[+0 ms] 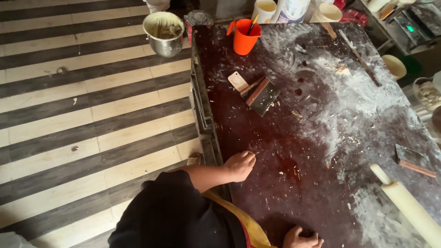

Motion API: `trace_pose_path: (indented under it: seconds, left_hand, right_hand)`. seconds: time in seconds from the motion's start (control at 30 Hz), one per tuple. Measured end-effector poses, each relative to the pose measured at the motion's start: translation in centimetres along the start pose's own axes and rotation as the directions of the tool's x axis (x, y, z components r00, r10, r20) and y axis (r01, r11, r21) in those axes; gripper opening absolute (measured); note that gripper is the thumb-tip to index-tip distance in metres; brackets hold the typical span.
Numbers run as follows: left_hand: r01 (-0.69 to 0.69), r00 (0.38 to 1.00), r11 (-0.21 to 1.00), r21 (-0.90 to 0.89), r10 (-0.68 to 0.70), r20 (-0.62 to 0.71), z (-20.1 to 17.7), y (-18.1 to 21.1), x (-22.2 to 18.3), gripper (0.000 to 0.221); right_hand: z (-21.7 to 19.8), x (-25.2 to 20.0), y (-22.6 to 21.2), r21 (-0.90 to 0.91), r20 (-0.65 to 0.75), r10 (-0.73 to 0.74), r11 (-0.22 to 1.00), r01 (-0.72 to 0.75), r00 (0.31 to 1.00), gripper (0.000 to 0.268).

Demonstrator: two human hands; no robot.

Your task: The recorder is cleaning a bakery workstation by scraping flour and debris off a wooden table.

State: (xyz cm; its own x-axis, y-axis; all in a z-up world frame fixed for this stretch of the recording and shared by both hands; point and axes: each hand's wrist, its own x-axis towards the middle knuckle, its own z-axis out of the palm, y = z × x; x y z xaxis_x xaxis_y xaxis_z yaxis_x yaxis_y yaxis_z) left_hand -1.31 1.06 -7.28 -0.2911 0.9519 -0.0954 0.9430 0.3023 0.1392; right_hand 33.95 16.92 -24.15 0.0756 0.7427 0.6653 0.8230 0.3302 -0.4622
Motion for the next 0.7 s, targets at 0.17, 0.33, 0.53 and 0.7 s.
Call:
trace_pose_path:
  seconds: [0.17, 0.33, 0.53, 0.7]
  left_hand:
    - [0.009, 0.994, 0.94, -0.34, -0.045, -0.098, -3.3, -0.7, -0.2, 0.026]
    - [0.155, 0.968, 0.795, -0.587, -0.242, -0.072, -3.3, -1.6, 1.9, 0.027]
    - [0.157, 0.966, 0.786, -0.598, -0.247, -0.071, -2.0, -2.6, 2.8, 0.03]
    - [0.142, 0.952, 0.716, -0.684, -0.288, -0.103, -1.4, -2.0, 2.2, 0.025]
  right_hand:
    - [-1.1, 0.3, -0.7, 0.023, 0.047, 0.063, 0.998, -0.064, 0.997, 0.052]
    - [-0.6, 0.4, 0.0, 0.018, 0.07, 0.073, 0.997, -0.075, 0.995, 0.054]
    - [0.1, 0.1, 0.5, 0.059, 0.034, 0.057, 0.997, -0.059, 0.998, 0.052]
    - [0.9, -0.2, 1.2, 0.087, 0.01, 0.034, 0.996, -0.035, 0.999, 0.051]
